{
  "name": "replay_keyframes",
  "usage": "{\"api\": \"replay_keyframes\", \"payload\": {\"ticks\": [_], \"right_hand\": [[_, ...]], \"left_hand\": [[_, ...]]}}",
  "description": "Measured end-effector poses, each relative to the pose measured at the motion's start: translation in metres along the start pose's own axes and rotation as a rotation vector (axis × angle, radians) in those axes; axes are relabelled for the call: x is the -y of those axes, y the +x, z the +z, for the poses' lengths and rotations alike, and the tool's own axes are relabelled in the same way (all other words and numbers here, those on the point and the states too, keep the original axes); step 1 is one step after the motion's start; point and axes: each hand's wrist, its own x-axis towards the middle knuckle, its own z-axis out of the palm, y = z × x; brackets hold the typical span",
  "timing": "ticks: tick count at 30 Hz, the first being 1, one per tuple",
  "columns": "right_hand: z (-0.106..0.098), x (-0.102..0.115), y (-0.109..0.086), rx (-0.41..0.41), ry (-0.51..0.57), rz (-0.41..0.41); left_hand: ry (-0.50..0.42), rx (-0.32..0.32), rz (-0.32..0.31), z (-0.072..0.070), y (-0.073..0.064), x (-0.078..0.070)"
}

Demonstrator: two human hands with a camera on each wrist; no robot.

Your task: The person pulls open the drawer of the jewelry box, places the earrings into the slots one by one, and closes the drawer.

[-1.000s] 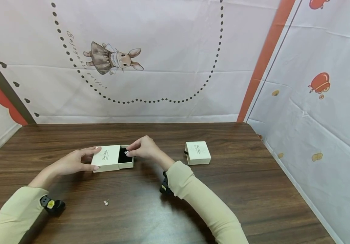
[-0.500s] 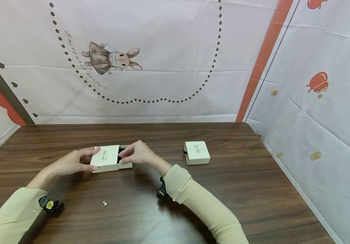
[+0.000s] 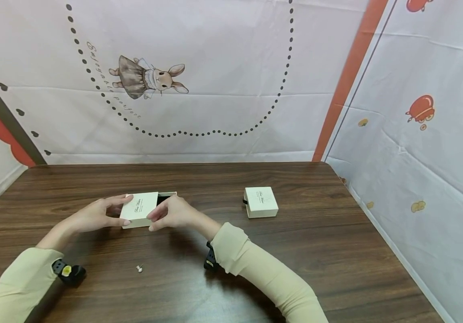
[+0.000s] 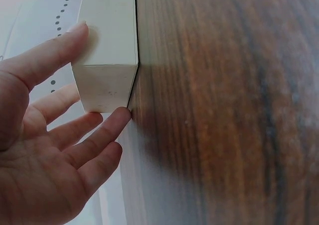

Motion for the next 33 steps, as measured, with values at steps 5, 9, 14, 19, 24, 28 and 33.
{"api": "replay_keyframes", "payload": {"ticks": [5, 9, 14, 19, 24, 28, 33], "right_hand": [[0.006, 0.004, -0.002, 0.076, -0.016, -0.004], [0.009, 0.005, -0.002, 0.128, -0.022, 0.012], [0.013, 0.005, -0.001, 0.171, -0.011, 0.019], [0.018, 0.005, -0.001, 0.203, -0.016, 0.019], [0.023, 0.006, 0.0, 0.245, -0.039, 0.025], [0.027, 0.008, 0.0, 0.291, -0.05, 0.03], [0.032, 0.008, 0.0, 0.342, -0.086, 0.029]], "left_hand": [[-0.002, 0.004, -0.005, 0.0, 0.0, 0.0], [-0.005, 0.003, 0.0, -0.001, 0.0, 0.0], [-0.005, 0.002, 0.002, 0.0, -0.001, -0.001], [0.001, 0.004, 0.001, 0.0, 0.0, -0.001], [-0.009, 0.005, 0.007, 0.0, 0.0, 0.0], [-0.015, 0.004, 0.01, 0.0, 0.0, 0.001], [-0.009, 0.002, 0.009, 0.0, 0.0, 0.001]]}}
